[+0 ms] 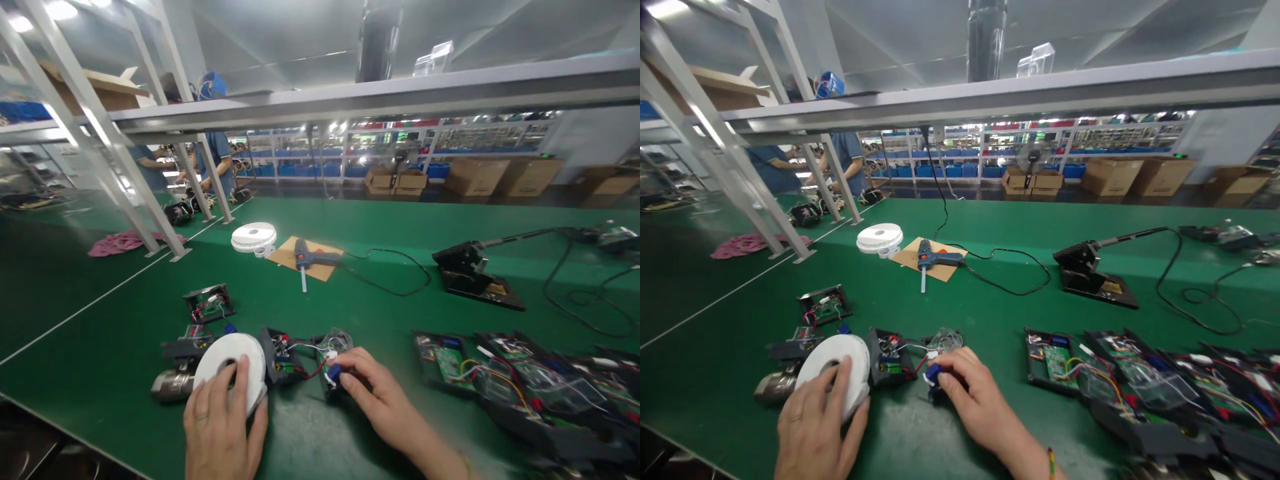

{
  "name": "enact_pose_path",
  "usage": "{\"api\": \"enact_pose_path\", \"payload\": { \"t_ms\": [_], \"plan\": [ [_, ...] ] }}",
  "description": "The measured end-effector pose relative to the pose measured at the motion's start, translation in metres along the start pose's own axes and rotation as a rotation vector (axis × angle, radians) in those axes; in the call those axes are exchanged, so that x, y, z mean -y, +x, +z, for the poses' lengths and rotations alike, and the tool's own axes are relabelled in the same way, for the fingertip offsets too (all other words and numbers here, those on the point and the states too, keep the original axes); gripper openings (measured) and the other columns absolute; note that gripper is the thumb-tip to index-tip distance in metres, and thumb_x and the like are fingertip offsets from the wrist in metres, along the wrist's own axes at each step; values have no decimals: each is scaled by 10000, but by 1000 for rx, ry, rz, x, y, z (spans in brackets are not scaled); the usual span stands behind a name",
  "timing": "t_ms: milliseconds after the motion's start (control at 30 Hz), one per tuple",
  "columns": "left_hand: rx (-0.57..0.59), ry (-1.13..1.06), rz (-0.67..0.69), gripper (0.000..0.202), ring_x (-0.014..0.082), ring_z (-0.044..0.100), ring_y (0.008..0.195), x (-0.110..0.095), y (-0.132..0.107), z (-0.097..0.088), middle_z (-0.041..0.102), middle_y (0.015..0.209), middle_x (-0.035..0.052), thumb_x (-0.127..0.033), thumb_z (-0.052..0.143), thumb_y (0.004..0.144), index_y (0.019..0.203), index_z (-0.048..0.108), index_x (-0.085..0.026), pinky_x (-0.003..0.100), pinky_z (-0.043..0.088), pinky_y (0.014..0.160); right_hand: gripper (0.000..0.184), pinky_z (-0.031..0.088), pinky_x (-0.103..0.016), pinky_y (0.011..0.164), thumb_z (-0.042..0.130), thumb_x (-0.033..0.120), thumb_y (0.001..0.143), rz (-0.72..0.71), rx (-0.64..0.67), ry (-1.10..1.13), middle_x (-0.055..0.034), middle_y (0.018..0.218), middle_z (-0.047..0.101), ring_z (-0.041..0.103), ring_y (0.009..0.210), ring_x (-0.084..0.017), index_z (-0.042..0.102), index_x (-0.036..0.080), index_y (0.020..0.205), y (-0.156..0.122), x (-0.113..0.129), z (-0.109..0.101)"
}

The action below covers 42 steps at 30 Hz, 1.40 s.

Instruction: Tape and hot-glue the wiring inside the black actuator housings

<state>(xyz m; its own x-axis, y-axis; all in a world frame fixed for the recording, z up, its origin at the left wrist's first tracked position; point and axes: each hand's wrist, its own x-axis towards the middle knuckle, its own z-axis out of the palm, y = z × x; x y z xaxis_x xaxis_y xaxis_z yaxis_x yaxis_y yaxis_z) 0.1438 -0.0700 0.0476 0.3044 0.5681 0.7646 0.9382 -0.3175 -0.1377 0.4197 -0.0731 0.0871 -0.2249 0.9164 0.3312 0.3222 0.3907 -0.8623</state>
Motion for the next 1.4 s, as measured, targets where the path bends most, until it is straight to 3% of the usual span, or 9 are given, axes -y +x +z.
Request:
{"api": "enact_pose_path", "payload": {
  "t_ms": [100, 200, 267, 333, 467, 567, 867, 1100, 1400],
  "plan": [
    [-100, -43, -97, 573, 421, 537, 1104, -12, 0, -2, 550, 1228, 243, -315, 698, 808, 1316, 549, -96, 603, 451, 911, 268, 440, -339, 833, 504, 441, 999, 54, 43, 0, -40, 984, 630, 594, 933, -206, 669, 257, 1101, 1, -2, -5],
    [-261, -304, -10, 297, 271, 602, 1000, -29, 4, -3, 611, 1076, 133, -174, 666, 808, 1102, 632, -158, 430, 490, 921, 282, 444, -337, 841, 522, 469, 988, 97, 72, 36, -42, 994, 627, 598, 940, -207, 674, 258, 1097, 2, -2, -8],
    [-197, -543, 133, 220, 171, 633, 936, -44, 10, 0, 646, 986, 68, -111, 592, 825, 1036, 609, -172, 279, 516, 904, 277, 448, -332, 843, 535, 473, 983, 115, 83, 52, -38, 1000, 632, 599, 940, -205, 676, 262, 1094, 3, -2, -11],
    [-34, -674, 200, 256, 154, 651, 1015, -58, 18, 5, 672, 1063, 83, -141, 550, 850, 1105, 570, -157, 228, 535, 915, 275, 453, -329, 840, 544, 475, 979, 130, 85, 58, -39, 1008, 639, 600, 938, -206, 678, 262, 1090, 4, -1, -13],
    [170, -726, 76, 475, 217, 553, 1277, -74, 29, 19, 555, 1368, 175, -191, 540, 858, 1316, 439, -119, 326, 539, 1003, 276, 461, -325, 853, 550, 467, 981, 128, 107, 57, -48, 1033, 656, 609, 973, -211, 691, 257, 1093, 8, 0, -18],
    [224, -762, 55, 575, 216, 605, 1207, -80, 30, 26, 610, 1306, 150, -178, 577, 830, 1370, 385, -135, 329, 559, 978, 263, 456, -319, 856, 550, 432, 992, 87, 138, 29, -44, 1011, 671, 618, 958, -199, 702, 259, 1118, 11, -1, -22],
    [164, -744, 46, 570, 183, 637, 1144, -85, 31, 33, 651, 1257, 132, -79, 437, 820, 1388, 385, -88, 288, 556, 966, 289, 474, -330, 799, 490, 414, 1029, -63, 218, -200, -53, 950, 685, 606, 909, -197, 705, 261, 1147, 15, 2, -38],
    [202, -737, 69, 603, 158, 575, 1228, -82, 28, 31, 613, 1317, 119, -68, 458, 829, 1423, 357, -77, 253, 488, 1045, 263, 459, -342, 730, 458, 200, 1016, -136, 248, -524, -64, 961, 666, 547, 902, -232, 657, 242, 1182, 8, 6, -23],
    [163, -713, 100, 600, 174, 582, 1216, -83, 30, 33, 625, 1300, 130, -64, 462, 820, 1414, 376, -49, 255, 499, 1029, 311, 484, -370, 750, 429, 70, 981, -316, 177, -609, -77, 978, 684, 506, 878, -234, 586, 185, 1223, 7, -2, -16]
  ]
}}
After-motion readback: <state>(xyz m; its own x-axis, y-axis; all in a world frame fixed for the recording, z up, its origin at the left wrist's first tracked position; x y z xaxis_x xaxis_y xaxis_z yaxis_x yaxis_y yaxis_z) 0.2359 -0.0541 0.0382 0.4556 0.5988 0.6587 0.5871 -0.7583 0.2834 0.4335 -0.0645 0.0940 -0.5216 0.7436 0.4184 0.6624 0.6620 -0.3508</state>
